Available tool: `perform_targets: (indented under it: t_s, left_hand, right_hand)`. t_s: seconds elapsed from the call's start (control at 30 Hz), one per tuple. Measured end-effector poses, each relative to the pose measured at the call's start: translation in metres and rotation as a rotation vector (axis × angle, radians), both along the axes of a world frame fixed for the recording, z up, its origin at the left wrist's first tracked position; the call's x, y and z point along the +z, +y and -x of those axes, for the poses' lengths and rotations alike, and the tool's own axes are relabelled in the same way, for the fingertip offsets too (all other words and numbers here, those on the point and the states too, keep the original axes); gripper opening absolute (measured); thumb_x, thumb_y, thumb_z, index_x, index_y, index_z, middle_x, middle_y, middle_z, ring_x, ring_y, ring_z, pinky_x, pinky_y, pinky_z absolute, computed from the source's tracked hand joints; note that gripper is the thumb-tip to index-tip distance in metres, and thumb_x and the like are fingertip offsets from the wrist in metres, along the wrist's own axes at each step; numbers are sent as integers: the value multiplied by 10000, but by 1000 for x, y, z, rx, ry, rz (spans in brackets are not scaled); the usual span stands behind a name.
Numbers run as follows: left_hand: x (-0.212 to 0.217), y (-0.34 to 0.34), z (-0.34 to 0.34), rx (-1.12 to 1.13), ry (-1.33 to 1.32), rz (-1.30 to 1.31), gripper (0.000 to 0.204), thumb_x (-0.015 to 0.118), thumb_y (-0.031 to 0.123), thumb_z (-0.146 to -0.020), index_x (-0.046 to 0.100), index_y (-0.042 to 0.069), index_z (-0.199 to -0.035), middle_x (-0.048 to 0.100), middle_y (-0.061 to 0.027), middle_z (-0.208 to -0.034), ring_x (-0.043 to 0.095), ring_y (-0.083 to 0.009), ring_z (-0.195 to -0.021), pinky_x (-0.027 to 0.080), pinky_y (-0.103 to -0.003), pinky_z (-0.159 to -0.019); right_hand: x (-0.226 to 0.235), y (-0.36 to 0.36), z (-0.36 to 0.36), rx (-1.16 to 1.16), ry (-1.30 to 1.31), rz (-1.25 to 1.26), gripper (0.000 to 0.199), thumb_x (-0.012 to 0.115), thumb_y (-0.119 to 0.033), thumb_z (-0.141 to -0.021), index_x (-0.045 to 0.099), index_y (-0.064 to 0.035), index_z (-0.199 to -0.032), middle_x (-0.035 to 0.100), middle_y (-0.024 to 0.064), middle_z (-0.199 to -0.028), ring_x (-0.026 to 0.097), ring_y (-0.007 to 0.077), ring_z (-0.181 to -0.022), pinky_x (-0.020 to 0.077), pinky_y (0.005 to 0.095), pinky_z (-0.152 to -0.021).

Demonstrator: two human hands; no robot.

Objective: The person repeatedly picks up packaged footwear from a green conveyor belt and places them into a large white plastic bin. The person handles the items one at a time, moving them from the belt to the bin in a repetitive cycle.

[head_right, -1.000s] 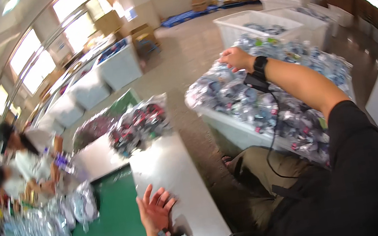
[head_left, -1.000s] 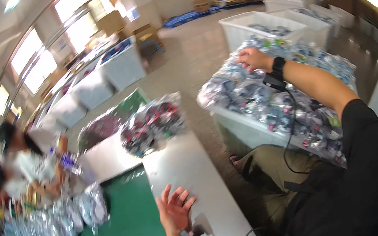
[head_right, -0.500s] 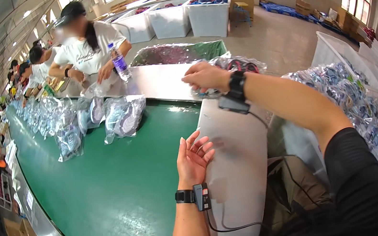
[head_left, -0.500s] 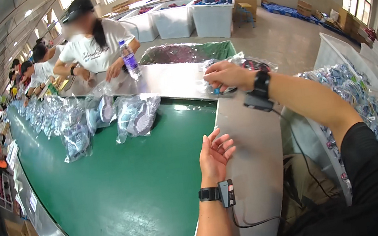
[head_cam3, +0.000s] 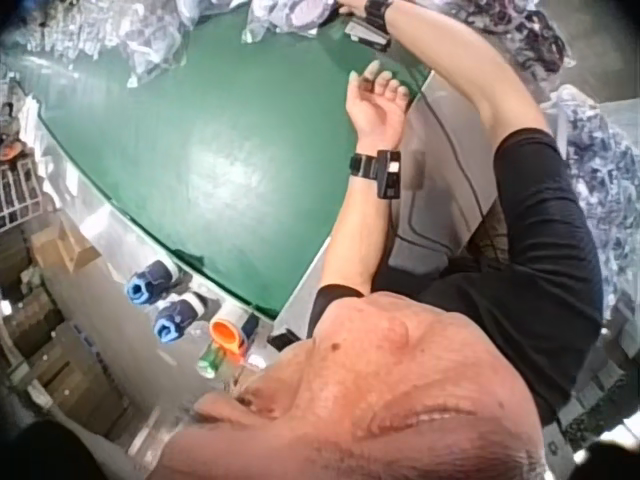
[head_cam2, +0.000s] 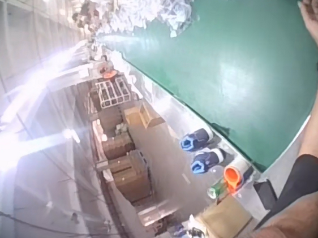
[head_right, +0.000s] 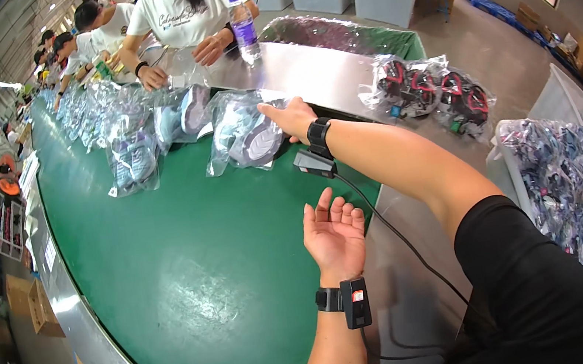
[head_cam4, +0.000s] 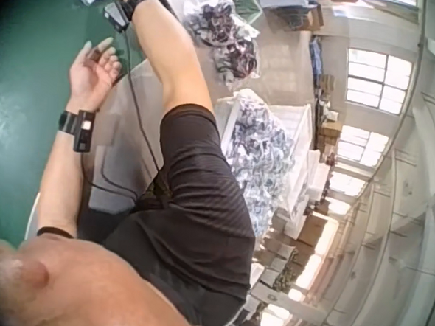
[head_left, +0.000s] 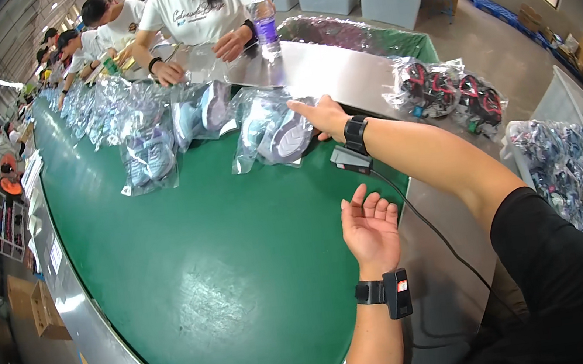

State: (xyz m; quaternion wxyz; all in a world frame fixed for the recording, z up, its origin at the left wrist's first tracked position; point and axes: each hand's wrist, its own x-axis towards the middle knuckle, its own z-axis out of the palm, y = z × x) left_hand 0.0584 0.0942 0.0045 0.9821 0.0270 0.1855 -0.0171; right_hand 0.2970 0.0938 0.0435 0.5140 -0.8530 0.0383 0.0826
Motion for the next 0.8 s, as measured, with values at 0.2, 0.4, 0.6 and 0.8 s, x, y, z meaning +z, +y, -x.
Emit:
perform_targets:
  t_s: [0.2,0.4,0.6,0.8]
  left_hand:
    - [0,2,0,39,26,16,433,512,419,-1015,613,25,-1162,651,-91,-938,606,-222,-840,537,-381,-791]
    - [3,10,1,-9,-146,301,740,432,680,-962,484,63,-1368,550,-196,-1341,575,-340,-1180,504,-512,-989]
    - [38,-16,16,-282,-494,82,879,434,708,-943,348,49,-1518,457,-171,-1502,488,-361,-1330,390,-534,-1129]
    - [32,-38,25,-282,-419,-49,600,556,406,-977,483,28,-1437,555,-158,-1421,546,-332,-1274,432,-495,-1093]
  right_hand:
    - [-12,-27,3,13,-360,4,665,784,-383,-701,558,87,-1112,674,157,-932,646,200,-752,536,338,-731]
    - [87,-130,126,551,-889,107,568,819,-83,-712,519,-51,-1193,598,99,-1111,607,190,-1039,497,318,-883]
    - [111,-234,215,725,-1080,161,539,763,79,-649,500,-66,-1097,541,164,-1269,574,351,-1183,467,392,-997]
    - [129,-272,283,685,-724,206,509,765,27,-668,491,-75,-1085,500,175,-1334,489,358,-1276,419,404,-1041]
